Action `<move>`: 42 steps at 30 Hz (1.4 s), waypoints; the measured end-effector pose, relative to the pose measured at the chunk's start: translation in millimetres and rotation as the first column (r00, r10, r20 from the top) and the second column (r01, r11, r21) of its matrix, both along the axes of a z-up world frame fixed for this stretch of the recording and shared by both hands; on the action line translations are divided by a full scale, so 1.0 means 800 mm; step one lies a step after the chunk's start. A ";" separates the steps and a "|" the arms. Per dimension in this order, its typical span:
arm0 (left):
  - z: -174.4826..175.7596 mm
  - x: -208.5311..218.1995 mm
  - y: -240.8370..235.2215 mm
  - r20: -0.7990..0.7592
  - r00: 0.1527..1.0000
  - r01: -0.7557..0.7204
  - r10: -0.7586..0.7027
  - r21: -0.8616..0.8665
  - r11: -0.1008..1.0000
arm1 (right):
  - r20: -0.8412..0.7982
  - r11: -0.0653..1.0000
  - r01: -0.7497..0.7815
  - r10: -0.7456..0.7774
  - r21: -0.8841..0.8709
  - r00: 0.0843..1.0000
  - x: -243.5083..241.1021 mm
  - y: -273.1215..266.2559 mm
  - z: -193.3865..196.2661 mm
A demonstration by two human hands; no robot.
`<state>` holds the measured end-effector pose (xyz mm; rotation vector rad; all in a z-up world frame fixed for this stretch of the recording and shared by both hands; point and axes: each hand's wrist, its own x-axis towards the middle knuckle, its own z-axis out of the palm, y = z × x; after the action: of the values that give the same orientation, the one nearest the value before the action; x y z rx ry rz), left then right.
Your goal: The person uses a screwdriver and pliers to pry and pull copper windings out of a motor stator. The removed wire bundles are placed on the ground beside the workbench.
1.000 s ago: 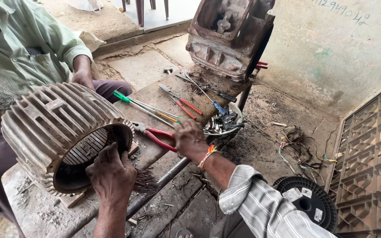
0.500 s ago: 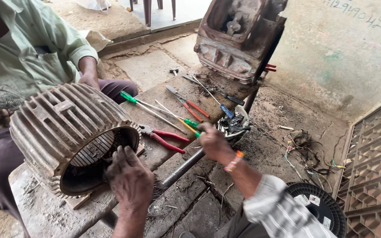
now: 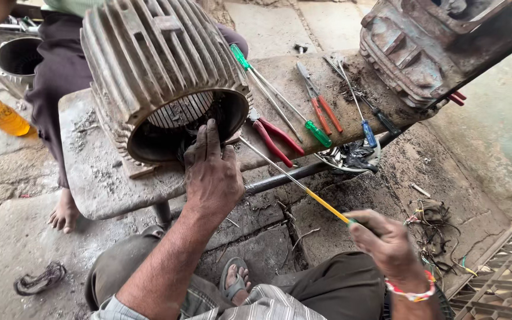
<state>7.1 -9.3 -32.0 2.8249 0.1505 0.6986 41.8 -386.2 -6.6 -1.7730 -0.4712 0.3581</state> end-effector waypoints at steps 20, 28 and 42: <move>0.018 -0.006 -0.005 -0.048 0.999 -0.001 -0.002 -0.061 0.998 | 0.234 0.906 0.064 0.039 -0.418 0.971 0.030 0.103 0.006; 0.020 -0.009 -0.002 -0.114 0.993 -0.027 0.032 0.042 0.999 | 0.477 0.921 0.077 0.125 -0.382 0.870 0.024 0.081 -0.031; 0.037 -0.015 -0.002 0.046 0.998 -0.037 0.042 -0.113 0.993 | 0.349 0.751 0.037 0.262 -0.659 0.900 0.071 0.108 -0.052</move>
<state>-4.5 -10.7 -2.4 2.7030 0.2302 0.7416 98.5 -300.0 -48.5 -2.5456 -0.8458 0.2305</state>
